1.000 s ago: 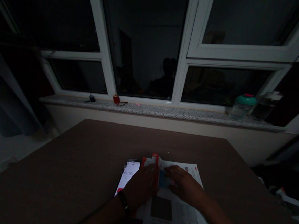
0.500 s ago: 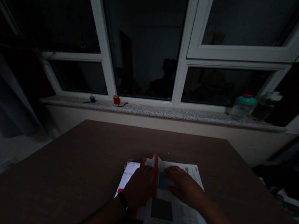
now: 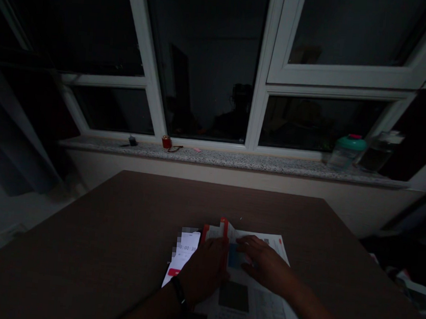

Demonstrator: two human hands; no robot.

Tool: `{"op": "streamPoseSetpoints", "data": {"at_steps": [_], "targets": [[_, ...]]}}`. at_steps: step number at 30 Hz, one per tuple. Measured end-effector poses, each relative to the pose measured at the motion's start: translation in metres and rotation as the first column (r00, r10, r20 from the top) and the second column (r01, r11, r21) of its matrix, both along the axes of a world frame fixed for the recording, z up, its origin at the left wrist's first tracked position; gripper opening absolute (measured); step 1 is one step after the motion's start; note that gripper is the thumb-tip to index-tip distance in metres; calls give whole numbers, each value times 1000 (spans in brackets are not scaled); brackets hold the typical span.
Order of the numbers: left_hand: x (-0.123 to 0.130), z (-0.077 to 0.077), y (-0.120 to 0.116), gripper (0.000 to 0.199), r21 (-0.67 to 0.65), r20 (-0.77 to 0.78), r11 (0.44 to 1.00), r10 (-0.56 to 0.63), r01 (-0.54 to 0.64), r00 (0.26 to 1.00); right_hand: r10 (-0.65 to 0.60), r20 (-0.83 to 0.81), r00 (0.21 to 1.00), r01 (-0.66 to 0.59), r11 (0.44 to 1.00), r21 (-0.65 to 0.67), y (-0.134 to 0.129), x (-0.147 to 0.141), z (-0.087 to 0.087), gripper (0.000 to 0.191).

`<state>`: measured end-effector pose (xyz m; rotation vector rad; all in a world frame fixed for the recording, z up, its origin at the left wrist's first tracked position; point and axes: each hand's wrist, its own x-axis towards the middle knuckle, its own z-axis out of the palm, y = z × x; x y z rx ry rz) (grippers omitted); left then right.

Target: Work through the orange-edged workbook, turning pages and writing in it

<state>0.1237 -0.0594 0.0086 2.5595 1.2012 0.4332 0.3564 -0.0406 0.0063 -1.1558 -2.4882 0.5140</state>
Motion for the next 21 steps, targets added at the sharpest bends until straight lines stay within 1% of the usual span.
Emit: {"op": "streamPoseSetpoints", "data": {"at_steps": [3, 7, 10, 12, 13, 15, 18, 21], "targets": [[3, 4, -5, 58, -24, -20, 999, -49, 48, 999, -7, 20, 1000, 7, 1000, 8, 2, 3, 0, 43], [2, 2, -5, 65, -24, -57, 996, -86, 84, 995, -34, 77, 996, 29, 998, 60, -3, -3, 1, 47], [2, -1, -4, 68, -10, -33, 997, -80, 80, 996, -166, 142, 976, 147, 980, 137, -18, -20, -2, 44], [3, -4, -4, 63, -1, -22, 998, -61, 61, 998, -211, 157, 965, 194, 974, 113, -30, -33, -7, 39], [4, -5, -4, 60, 2, -20, 999, -52, 52, 998, -219, 141, 965, 209, 974, 85, -35, -38, -10, 40], [5, -5, -4, 52, 13, -23, 999, -32, 32, 999, -266, 57, 962, 263, 964, 44, -40, -44, -16, 46], [5, -3, -4, 53, 22, -54, 1000, -2, 3, 999, -247, -66, 967, 246, 969, -27, -37, -42, -22, 49], [4, 0, -2, 54, 0, -79, 1000, 2, -2, 997, -204, -157, 966, 194, 978, -76, -26, -34, -21, 47]]}}
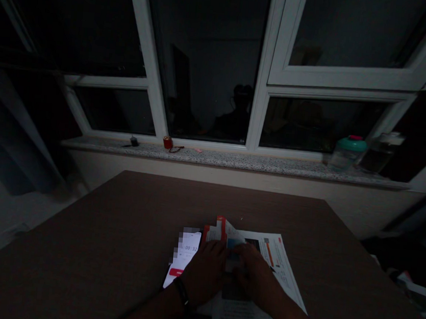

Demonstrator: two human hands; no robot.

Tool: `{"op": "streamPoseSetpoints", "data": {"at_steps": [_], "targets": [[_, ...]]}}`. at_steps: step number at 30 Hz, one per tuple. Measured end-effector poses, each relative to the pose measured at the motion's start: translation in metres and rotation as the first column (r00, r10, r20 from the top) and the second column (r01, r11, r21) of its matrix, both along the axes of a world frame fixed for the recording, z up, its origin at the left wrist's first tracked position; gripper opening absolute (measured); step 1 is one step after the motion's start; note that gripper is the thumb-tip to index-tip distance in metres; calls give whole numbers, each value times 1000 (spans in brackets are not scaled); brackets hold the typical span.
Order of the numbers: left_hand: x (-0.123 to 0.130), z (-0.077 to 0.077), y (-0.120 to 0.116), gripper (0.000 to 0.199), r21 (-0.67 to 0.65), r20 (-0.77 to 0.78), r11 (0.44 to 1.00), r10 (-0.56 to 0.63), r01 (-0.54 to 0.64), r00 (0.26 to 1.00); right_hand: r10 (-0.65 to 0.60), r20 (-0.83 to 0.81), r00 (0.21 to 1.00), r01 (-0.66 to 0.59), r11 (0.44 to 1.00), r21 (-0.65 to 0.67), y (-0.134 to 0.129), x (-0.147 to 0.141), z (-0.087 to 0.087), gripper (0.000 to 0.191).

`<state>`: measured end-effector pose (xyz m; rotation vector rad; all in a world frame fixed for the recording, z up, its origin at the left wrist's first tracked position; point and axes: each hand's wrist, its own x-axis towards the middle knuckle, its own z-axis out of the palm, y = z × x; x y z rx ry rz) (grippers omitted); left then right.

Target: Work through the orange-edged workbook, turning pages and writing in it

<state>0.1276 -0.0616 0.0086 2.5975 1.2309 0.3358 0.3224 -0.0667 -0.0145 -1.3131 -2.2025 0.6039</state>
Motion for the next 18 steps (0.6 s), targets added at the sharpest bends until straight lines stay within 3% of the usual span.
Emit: {"op": "streamPoseSetpoints", "data": {"at_steps": [4, 11, 18], "targets": [[-4, 0, 2, 60, -20, 33, 1000, -14, 14, 999, 76, -29, 997, -77, 997, -27, 10, 10, 7, 43], [-7, -10, 4, 76, -51, 56, 998, -27, 29, 998, 96, -1, 995, -96, 995, -9, 5, 15, 10, 46], [-17, -17, 17, 79, -124, 2, 985, -119, 118, 993, 11, 20, 1000, -11, 1000, -11, -8, -5, -3, 48]]}}
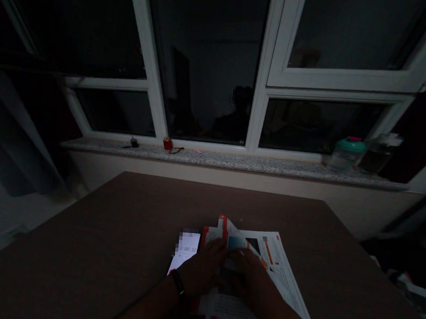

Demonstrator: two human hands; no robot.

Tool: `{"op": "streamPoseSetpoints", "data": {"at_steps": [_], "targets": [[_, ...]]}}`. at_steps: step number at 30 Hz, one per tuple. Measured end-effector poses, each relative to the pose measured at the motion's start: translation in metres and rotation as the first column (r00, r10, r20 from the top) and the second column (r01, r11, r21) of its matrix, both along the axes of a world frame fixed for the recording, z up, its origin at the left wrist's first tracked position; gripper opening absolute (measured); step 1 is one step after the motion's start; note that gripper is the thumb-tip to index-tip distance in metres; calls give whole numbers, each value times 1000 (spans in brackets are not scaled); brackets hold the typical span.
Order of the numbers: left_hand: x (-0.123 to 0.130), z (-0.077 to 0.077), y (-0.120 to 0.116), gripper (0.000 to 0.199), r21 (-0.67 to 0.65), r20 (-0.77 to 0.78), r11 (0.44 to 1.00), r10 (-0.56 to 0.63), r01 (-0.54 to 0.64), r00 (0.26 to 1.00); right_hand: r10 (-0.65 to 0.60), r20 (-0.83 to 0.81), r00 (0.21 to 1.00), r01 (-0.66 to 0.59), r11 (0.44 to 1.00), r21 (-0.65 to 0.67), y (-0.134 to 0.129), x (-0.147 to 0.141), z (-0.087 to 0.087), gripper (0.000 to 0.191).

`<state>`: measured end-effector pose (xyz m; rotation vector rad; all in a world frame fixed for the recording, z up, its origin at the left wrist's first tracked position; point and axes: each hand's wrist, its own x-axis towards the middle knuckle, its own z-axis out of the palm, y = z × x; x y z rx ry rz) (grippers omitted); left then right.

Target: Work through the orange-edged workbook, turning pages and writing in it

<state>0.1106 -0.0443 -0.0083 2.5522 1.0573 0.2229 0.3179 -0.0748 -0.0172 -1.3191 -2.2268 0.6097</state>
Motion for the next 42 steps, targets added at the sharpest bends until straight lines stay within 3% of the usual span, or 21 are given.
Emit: {"op": "streamPoseSetpoints", "data": {"at_steps": [6, 15, 20, 27, 33, 39, 42], "targets": [[-8, 0, 9, 78, -3, 32, 998, -67, 67, 997, -39, -18, 999, 39, 999, -4, -3, -8, -3, 44], [0, 7, 0, 62, 87, 35, 996, 15, -18, 999, 89, 9, 996, -88, 996, -32, 13, 9, 10, 52], [3, 10, -2, 66, 103, 25, 994, 16, -18, 1000, 121, 35, 992, -118, 991, -59, 28, 27, 12, 56], [7, 12, -7, 60, 95, 38, 995, -1, -2, 999, 180, 77, 981, -180, 984, -7, 33, 41, 23, 48], [13, 14, -12, 49, 101, 44, 995, 9, -13, 999, 176, 31, 984, -176, 984, 16, 28, 39, 19, 29], [15, 13, -15, 61, 87, 50, 996, -20, 16, 999, 175, -7, 984, -175, 983, 60, 32, 40, 13, 27], [13, 10, -17, 80, 61, 38, 998, -17, 15, 999, 168, -5, 986, -167, 983, 80, 33, 40, 13, 29]]}}
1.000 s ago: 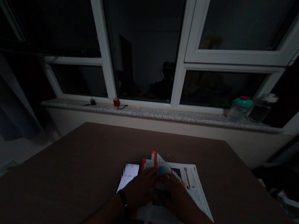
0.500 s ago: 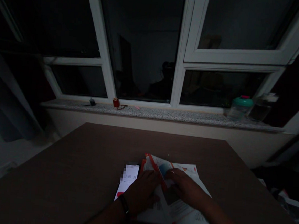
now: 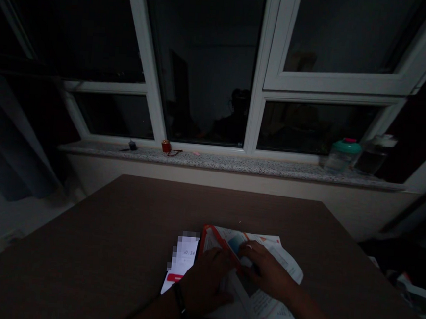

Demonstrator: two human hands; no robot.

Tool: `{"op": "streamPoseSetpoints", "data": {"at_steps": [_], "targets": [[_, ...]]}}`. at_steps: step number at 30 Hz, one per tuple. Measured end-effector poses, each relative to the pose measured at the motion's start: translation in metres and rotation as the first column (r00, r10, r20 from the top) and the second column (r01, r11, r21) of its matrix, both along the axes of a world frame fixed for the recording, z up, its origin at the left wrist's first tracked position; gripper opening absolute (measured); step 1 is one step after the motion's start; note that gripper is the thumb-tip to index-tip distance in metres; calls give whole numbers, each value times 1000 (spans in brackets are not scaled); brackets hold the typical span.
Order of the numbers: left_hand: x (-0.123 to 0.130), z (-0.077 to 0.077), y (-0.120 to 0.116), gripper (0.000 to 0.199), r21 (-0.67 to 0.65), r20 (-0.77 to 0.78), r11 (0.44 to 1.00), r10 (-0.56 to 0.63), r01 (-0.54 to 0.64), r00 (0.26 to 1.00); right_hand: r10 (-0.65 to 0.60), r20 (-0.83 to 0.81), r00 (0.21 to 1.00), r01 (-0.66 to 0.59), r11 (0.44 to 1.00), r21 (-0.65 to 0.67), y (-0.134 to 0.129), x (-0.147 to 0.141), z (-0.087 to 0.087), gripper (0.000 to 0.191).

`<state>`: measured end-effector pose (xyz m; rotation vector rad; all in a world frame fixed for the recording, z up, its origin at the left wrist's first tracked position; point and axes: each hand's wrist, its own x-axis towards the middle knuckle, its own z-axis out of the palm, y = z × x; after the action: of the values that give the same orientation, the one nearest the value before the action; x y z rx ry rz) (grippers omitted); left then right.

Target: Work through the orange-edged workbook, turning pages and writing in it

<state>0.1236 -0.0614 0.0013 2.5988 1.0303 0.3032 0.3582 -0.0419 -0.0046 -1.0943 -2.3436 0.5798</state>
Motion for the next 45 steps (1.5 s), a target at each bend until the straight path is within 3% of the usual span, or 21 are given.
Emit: {"op": "streamPoseSetpoints", "data": {"at_steps": [4, 10, 19, 25, 29, 34, 40, 45], "targets": [[-1, 1, -2, 96, -43, -46, 999, -11, 9, 999, -17, 6, 1000, 17, 1000, 15, -2, -2, 0, 27], [-4, 10, -3, 91, -43, -55, 996, -84, 82, 995, -44, 14, 999, 43, 998, 37, -5, -5, -4, 26], [-7, 7, 1, 87, -10, -40, 993, -114, 114, 993, -32, 7, 999, 32, 998, 50, -6, -4, -6, 27], [-2, 2, 2, 67, 13, 26, 1000, -17, 17, 1000, -16, 19, 1000, 15, 999, 48, -9, -5, -6, 27], [-3, -2, 3, 69, 22, 10, 1000, -8, 8, 1000, 9, 19, 1000, -10, 998, 64, -5, -1, -6, 24], [0, 3, 2, 65, 30, -8, 999, -13, 13, 1000, 91, 52, 995, -95, 993, 76, 5, 7, -3, 27], [2, 6, 1, 55, 45, -3, 999, -8, 8, 1000, -37, 47, 998, 34, 997, 70, -11, -6, -6, 22], [2, 4, 0, 35, 61, -10, 998, 15, -15, 1000, -28, 44, 999, 25, 997, 67, -18, -11, -10, 21]]}}
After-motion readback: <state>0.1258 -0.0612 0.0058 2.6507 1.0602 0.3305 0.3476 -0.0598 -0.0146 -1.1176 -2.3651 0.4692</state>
